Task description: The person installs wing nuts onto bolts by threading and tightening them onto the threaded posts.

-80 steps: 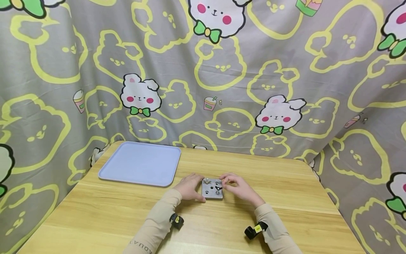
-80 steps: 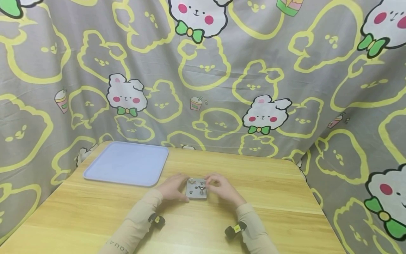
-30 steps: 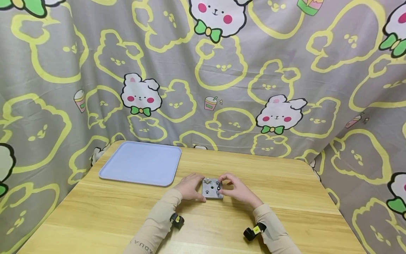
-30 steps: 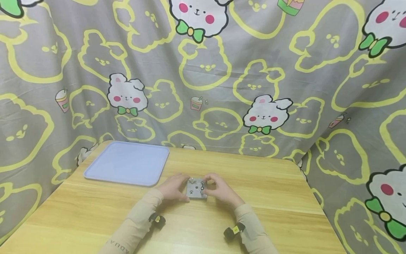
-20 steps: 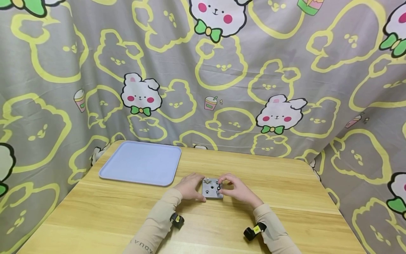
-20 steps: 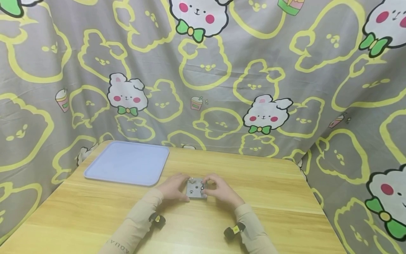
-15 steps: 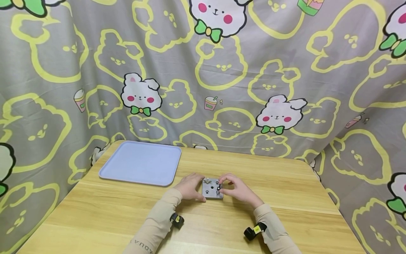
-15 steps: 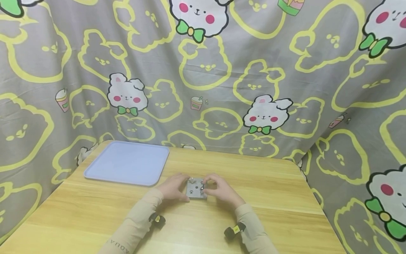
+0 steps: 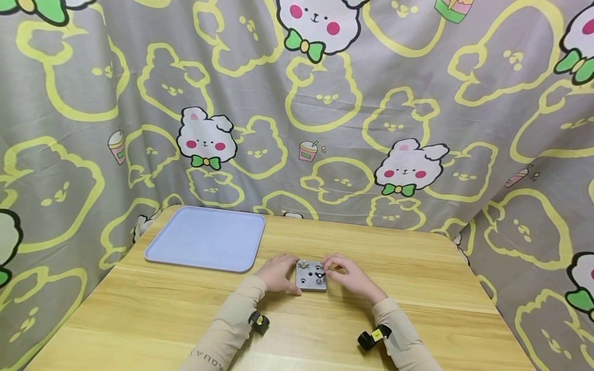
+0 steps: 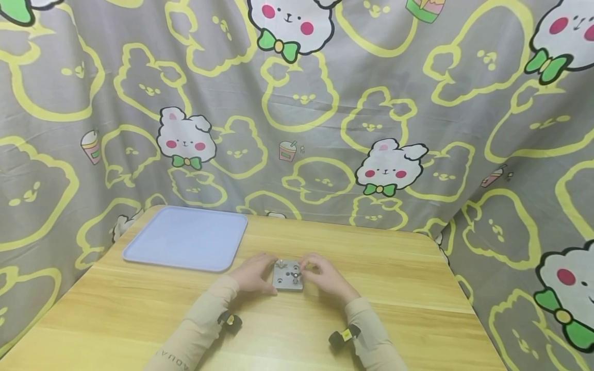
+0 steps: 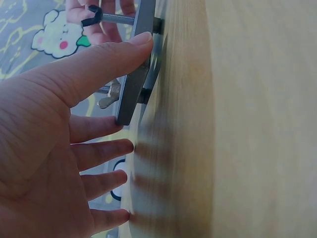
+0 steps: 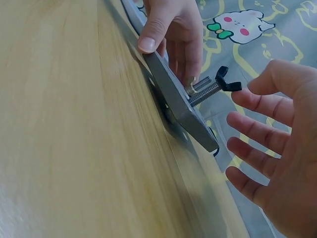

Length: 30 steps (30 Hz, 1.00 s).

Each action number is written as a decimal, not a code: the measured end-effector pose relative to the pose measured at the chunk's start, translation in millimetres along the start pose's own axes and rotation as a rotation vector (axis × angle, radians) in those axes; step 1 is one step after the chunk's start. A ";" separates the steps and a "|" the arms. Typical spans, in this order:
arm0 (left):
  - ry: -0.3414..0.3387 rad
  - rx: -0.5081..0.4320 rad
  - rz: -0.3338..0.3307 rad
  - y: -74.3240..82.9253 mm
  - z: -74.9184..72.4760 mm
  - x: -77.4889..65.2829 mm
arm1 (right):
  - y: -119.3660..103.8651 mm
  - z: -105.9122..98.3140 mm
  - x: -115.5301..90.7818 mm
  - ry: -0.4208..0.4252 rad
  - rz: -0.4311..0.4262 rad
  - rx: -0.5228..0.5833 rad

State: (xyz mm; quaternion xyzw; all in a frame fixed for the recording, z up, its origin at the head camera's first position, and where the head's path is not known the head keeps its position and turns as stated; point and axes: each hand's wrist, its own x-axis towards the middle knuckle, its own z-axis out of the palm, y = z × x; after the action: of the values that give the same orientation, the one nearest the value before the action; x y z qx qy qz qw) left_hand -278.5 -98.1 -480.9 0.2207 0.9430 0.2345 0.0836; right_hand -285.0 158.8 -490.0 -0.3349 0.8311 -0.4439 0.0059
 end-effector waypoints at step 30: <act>0.007 -0.002 0.001 -1.4 1.7 0.9 | -4.3 -0.2 -0.4 -0.019 0.036 -0.001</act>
State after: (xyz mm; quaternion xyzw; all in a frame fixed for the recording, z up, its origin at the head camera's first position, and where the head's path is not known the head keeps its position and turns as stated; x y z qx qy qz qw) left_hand -279.4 -98.1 -483.1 0.2203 0.9430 0.2361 0.0805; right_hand -282.5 157.5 -486.9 -0.3240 0.8371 -0.4402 0.0214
